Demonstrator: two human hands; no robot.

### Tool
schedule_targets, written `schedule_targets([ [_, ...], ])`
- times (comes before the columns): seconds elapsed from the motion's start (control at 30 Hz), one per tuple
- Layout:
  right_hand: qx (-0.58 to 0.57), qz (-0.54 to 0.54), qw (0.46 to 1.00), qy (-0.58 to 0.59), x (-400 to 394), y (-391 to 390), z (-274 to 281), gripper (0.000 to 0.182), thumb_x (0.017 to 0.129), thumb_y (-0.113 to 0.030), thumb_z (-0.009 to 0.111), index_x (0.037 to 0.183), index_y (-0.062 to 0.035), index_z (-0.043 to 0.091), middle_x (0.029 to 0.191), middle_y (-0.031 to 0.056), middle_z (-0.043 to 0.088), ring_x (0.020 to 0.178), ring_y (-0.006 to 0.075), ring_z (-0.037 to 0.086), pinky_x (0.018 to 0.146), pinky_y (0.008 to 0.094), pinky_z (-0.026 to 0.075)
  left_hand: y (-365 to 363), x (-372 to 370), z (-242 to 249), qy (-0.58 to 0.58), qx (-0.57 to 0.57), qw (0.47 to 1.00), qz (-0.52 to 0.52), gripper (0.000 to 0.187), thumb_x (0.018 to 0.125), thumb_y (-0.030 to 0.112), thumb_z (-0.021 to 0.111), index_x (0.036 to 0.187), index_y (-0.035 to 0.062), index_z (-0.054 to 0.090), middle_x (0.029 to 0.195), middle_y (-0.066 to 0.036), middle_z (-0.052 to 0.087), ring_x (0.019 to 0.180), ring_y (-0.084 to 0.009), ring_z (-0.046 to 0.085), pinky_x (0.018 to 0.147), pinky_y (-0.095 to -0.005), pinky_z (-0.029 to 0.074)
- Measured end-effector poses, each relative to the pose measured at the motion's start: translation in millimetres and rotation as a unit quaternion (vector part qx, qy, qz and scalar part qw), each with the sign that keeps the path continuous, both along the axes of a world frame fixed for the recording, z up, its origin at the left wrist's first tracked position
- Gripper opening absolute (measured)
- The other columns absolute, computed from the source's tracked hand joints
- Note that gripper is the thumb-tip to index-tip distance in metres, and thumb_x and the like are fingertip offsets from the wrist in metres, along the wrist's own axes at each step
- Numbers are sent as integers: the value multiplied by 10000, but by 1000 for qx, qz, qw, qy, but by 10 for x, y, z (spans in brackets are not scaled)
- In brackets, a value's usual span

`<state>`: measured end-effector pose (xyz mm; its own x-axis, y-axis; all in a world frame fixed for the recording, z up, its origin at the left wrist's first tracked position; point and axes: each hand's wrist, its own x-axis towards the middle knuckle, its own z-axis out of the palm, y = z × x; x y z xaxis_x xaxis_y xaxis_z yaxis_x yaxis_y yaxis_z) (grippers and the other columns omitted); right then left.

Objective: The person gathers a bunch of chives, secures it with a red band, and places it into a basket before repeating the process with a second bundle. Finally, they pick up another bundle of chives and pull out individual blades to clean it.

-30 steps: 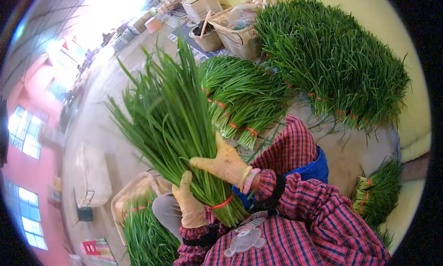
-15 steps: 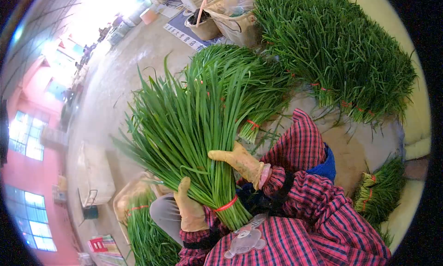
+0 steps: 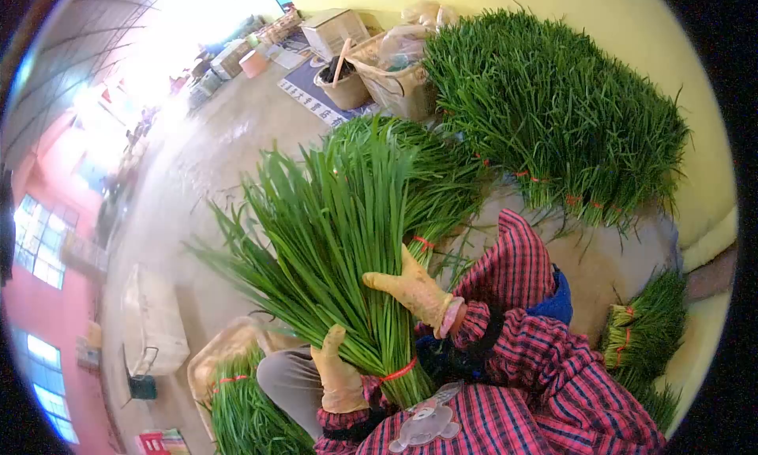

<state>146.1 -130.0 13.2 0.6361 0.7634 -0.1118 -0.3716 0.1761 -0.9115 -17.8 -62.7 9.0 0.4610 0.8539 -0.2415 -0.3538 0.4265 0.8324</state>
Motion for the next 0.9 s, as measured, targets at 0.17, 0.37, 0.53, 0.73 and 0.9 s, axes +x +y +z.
schedule_targets([
  [0.17,29,-24,997,64,5,26,-77,623,884,-138,721,1414,-26,412,1257,103,609,1106,198,590,954,344,500,36,100,-27,29,18,999,-42,419,855,9,677,1254,-38,559,1134,-94,652,971,-193,655,879,-326,536],
  [0.37,-1,14,999,51,340,178,74,634,968,-335,631,1455,-29,367,1294,107,584,1146,193,569,971,330,474,257,365,191,35,23,999,-16,398,878,38,683,1257,-3,570,1156,-89,652,991,-197,650,876,-334,534],
  [0.53,-45,-19,998,44,388,85,-194,713,969,-377,632,1499,-29,306,1406,111,493,1293,199,449,1117,338,319,365,380,94,70,41,996,27,409,869,33,678,1261,-3,564,1156,-85,647,978,-195,644,864,-331,529],
  [0.73,10,65,998,-1,371,146,-123,756,913,-280,724,1495,-33,310,1367,108,536,1254,200,491,1078,342,376,210,311,-183,71,75,994,29,393,843,0,703,1221,9,597,1122,-44,657,969,-154,632,893,-314,510],
  [0.9,-16,70,997,28,273,163,-10,716,910,-219,720,1484,-51,325,1339,98,545,1214,198,520,1021,333,432,170,323,-169,40,88,995,11,376,862,6,705,1222,22,598,1113,-41,654,959,-150,631,898,-309,506],
])
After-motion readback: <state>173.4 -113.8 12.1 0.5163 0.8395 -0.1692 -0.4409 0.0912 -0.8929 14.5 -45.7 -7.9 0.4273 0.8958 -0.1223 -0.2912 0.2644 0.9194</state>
